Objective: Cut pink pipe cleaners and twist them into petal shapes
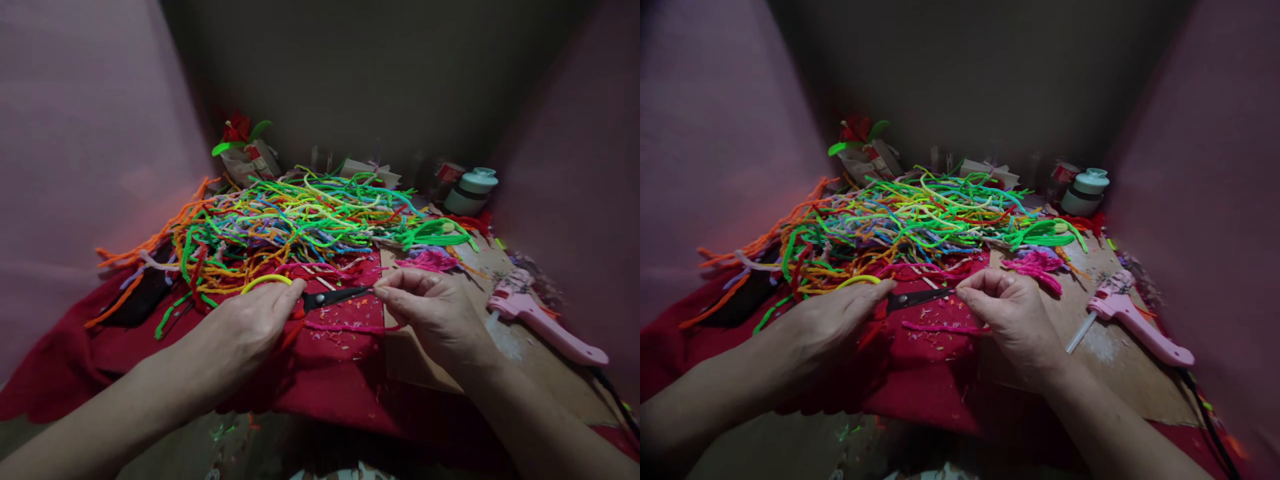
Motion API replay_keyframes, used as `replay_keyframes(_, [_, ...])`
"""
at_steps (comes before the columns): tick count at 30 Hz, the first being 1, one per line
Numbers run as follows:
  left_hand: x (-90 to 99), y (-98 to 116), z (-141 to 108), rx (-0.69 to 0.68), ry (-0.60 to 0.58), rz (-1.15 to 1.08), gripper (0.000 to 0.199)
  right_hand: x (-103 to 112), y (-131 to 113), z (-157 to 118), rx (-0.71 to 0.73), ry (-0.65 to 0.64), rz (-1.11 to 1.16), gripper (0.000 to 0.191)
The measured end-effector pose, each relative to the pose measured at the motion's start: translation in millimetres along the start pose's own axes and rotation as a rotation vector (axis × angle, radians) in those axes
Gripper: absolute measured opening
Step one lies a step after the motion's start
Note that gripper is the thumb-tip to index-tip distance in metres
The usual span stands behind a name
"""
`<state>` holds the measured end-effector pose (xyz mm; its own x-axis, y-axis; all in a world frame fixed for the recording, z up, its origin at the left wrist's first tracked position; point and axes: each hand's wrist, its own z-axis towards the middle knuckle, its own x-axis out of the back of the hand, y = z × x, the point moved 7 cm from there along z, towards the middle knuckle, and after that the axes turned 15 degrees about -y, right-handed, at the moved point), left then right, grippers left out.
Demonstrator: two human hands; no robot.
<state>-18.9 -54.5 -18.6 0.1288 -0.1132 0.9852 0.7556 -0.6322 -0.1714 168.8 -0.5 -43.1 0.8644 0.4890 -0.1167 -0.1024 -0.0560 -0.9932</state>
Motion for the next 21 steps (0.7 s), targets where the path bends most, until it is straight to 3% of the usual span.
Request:
replay_keyframes(5, [1.7,8.7,-0.3,-0.053,0.088,0.069,0.040,-1.2,4.7,2.1,-0.021,-0.008,0.044,0.015])
replay_keyframes(12, [-5.5,11.9,5.7,-0.042,-0.059,0.057,0.040,-3.4,10.4,5.2,-0.047,-0.048,0.095,0.017])
replay_keyframes(21, [-6.4,10.4,8.4,-0.030,-0.090,0.030,0.040,-6.0,10.1,6.0,-0.081,-0.092,0.133,0.019])
